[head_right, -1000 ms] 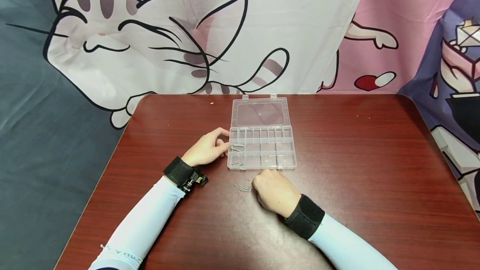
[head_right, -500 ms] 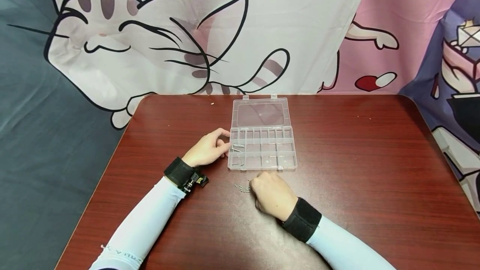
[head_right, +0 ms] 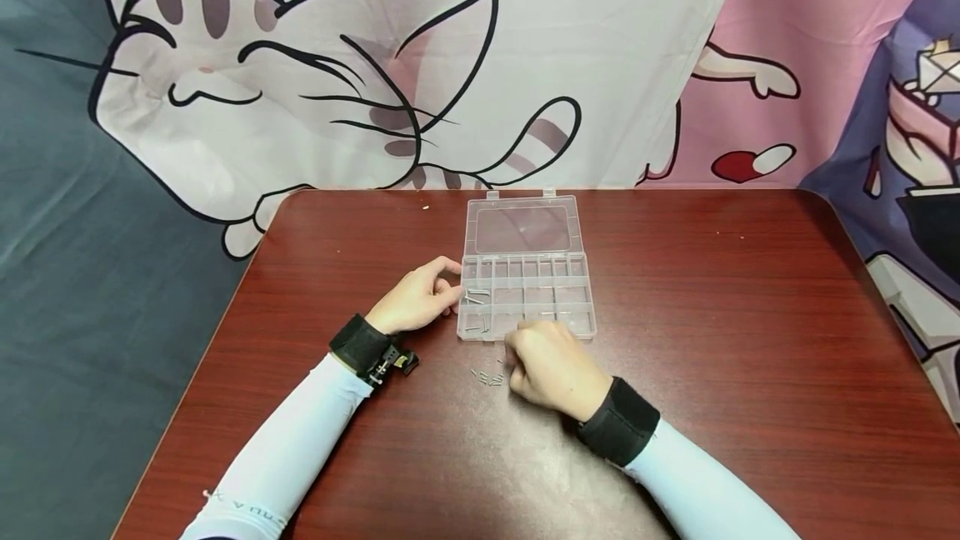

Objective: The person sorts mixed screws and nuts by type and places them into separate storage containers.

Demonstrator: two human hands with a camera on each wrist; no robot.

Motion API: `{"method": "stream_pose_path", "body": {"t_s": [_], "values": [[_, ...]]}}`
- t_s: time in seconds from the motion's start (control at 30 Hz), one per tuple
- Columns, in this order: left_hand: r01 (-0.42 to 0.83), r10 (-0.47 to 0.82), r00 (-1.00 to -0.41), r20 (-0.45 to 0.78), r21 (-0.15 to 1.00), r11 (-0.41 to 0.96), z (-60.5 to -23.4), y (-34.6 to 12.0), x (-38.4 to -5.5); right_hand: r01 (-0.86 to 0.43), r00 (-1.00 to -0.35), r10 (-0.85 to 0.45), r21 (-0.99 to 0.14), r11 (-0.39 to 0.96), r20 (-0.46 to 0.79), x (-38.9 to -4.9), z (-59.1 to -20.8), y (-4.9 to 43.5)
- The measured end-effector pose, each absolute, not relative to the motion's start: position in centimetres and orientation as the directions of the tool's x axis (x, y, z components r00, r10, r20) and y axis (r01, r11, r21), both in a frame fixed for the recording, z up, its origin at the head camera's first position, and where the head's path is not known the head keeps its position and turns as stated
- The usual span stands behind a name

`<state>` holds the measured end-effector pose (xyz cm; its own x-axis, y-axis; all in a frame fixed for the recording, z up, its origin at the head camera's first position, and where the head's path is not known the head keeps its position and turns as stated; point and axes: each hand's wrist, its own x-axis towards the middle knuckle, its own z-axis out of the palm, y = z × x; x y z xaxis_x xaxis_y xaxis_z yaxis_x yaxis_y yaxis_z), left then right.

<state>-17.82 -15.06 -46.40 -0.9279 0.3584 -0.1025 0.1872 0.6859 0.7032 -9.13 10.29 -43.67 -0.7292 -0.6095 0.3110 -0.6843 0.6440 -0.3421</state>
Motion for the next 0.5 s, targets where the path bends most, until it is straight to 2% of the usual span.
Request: {"method": "stream_pose_path", "body": {"t_s": [0.27,0.5], "values": [[0.185,0.365,-0.925,-0.107,0.712,0.678,-46.2,-15.1,-17.7,-0.678,-0.734,-0.567,-0.344,0.65,0.374,-12.7,-42.0,10.8],[0.184,0.366,-0.924,-0.111,0.711,0.679,-46.3,-15.1,-17.8,-0.696,-0.713,-0.566,-0.325,0.64,0.413,-15.3,-42.8,10.3]]}}
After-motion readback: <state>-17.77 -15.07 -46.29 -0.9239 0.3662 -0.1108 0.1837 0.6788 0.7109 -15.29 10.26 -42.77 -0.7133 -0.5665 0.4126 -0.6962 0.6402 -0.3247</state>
